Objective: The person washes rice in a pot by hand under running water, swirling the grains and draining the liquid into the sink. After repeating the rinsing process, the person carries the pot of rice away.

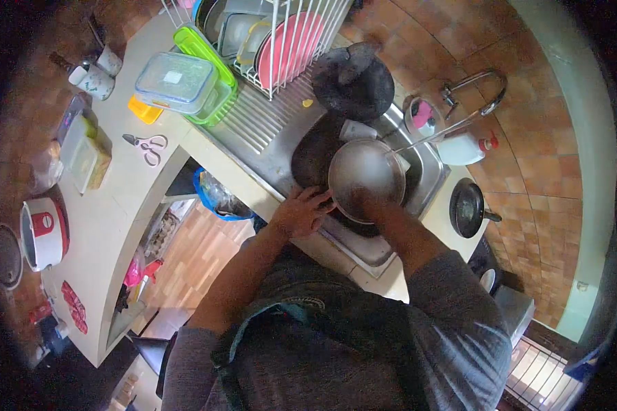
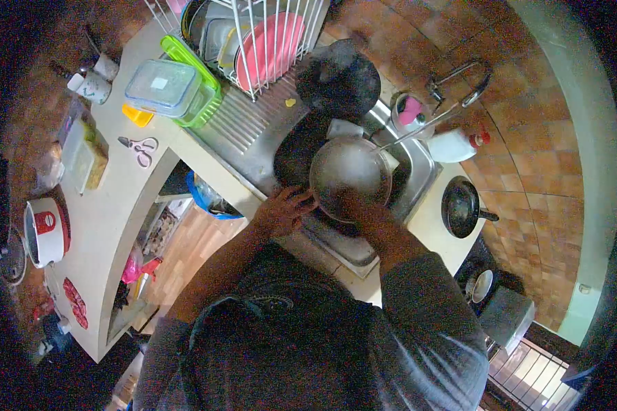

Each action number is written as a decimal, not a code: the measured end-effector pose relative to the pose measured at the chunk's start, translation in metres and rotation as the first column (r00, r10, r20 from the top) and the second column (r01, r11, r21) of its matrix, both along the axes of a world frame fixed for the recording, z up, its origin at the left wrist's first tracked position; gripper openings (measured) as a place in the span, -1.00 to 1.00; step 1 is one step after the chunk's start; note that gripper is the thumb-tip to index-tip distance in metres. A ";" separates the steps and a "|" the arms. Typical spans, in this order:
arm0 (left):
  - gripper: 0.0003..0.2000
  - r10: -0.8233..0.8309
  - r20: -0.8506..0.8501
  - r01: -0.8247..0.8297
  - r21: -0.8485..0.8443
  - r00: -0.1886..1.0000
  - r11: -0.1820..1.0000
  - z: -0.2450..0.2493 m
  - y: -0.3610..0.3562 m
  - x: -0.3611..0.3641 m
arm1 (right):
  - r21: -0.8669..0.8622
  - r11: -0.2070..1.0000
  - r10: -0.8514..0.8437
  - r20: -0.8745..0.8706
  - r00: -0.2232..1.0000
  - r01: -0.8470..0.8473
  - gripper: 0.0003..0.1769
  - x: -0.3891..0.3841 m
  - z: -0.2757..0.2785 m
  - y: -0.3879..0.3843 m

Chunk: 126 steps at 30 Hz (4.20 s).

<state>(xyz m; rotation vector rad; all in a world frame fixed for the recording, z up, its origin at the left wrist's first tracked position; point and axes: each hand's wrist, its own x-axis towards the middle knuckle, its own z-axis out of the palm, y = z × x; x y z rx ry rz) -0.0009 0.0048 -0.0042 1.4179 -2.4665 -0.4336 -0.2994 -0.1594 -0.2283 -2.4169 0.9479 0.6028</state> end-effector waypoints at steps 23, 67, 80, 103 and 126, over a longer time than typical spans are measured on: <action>-0.41 -0.008 -0.040 0.008 -0.010 0.999 1.000 0.000 -0.003 0.001 | 0.733 0.450 -0.779 0.043 0.625 0.510 -0.53 -0.045 -0.023 0.002; -0.40 -0.020 -0.007 0.020 -0.029 1.000 0.999 0.000 -0.003 0.001 | -0.172 0.976 -0.124 0.069 0.990 0.135 -0.61 0.050 0.065 -0.013; -0.32 -0.004 0.014 0.005 -0.037 1.000 0.999 0.001 -0.002 0.001 | 0.157 0.930 0.333 0.026 0.943 -0.333 -0.56 0.007 0.068 -0.005; -0.33 -0.015 -0.057 0.013 -0.022 0.998 1.000 0.004 -0.003 0.002 | 0.866 0.269 -0.839 -0.004 0.545 0.422 -0.57 0.007 0.024 -0.041; -0.42 -0.013 -0.018 0.013 0.020 1.000 1.000 0.008 -0.003 0.002 | 0.986 -0.118 -0.916 -0.153 0.371 0.114 -0.58 -0.010 0.029 -0.037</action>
